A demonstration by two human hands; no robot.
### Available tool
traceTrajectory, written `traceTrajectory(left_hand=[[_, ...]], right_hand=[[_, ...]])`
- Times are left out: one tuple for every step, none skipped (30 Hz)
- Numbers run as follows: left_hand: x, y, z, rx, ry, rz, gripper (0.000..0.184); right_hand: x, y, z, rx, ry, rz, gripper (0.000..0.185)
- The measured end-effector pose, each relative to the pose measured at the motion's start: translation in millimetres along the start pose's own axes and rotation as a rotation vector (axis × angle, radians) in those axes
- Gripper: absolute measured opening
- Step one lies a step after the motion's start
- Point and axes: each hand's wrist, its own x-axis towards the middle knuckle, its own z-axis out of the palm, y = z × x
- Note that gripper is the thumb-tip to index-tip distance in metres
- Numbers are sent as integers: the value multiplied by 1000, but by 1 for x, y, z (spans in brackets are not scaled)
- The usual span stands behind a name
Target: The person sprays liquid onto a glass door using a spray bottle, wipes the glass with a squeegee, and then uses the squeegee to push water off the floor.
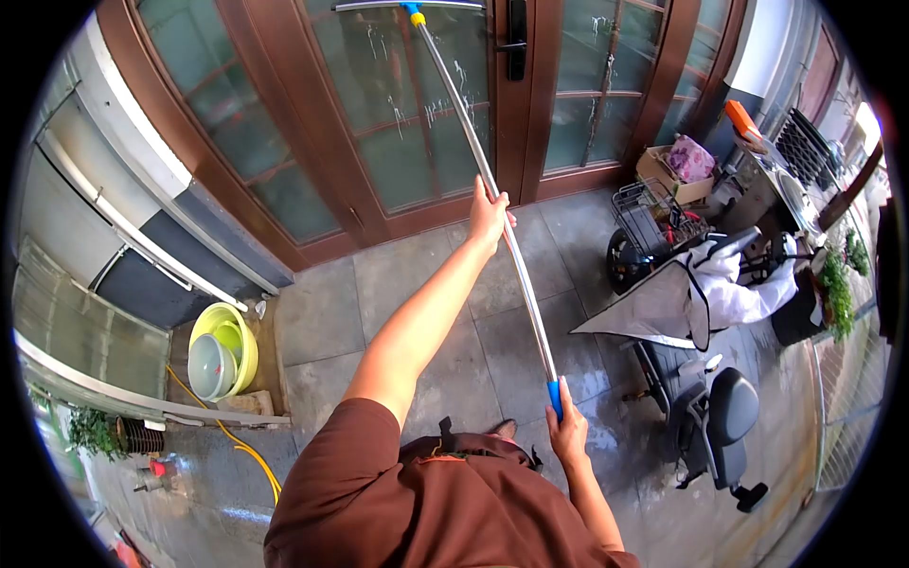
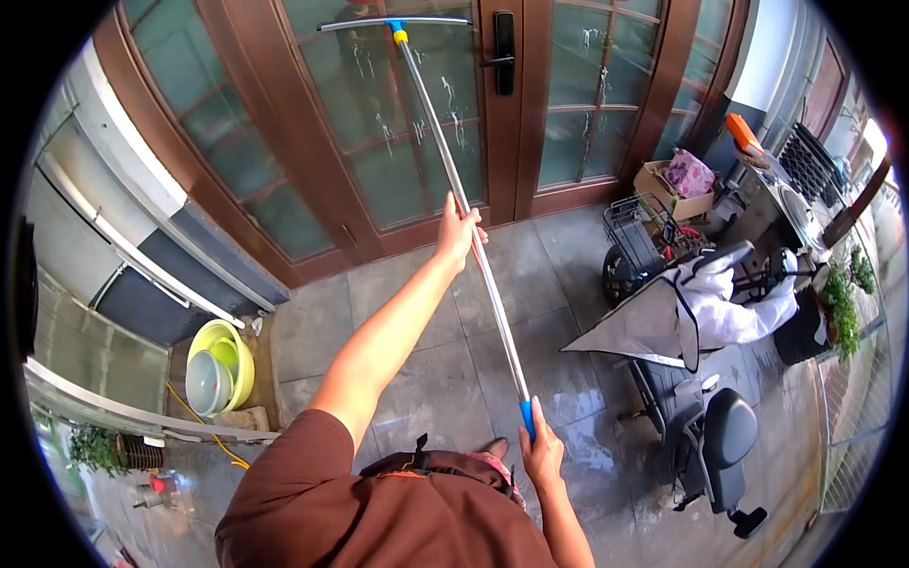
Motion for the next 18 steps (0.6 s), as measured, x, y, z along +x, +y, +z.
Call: traceTrajectory(left_hand=[[7,-5,3,-3,-17,-38,73],[10,-13,7,-9,-33,-75,75],[13,-18,10,-15,-46,-110,77],[15,-23,11,-28,-84,-114,80],[15,-30,13,-41,-125,-121,82],[12,-41,16,-51,-115,-145,81],[9,-54,21,-63,-109,-166,80],[7,-74,24,-63,-103,-212,79],[4,-93,26,-63,-99,-253,79],[-1,-103,27,-77,-107,-286,74],[-6,-112,25,-87,-118,-323,69],[-7,-121,24,-91,-134,-357,57],[-11,-129,23,-119,-134,-390,49],[-14,-137,21,-91,-124,-406,49],[-16,-144,19,-66,-115,-415,49],[-21,-148,18,-44,-59,-412,49],[-21,-151,18,-22,-3,-403,48],[-24,-134,17,-21,4,-413,48]], right_hand=[[9,3,1,-3,-23,23,62],[14,15,-2,-17,-52,52,63],[22,22,-9,9,-75,82,64],[25,30,-14,12,-92,97,64],[26,38,-18,13,-110,116,65],[26,42,-22,-12,-96,90,64],[20,50,-23,-40,-96,89,64],[12,60,-25,-69,-92,85,64],[9,69,-25,-98,-83,79,64],[5,76,-26,-125,-109,107,64],[-1,76,-29,-149,-135,142,63],[-5,73,-30,-171,-163,183,63],[-9,70,-28,-131,-122,160,62],[-15,68,-26,-160,-139,178,62],[-19,66,-25,-190,-152,191,62],[-27,69,-19,-192,-119,152,62],[-32,74,-12,-193,-83,109,62],[-30,70,-11,-217,-97,127,61]])
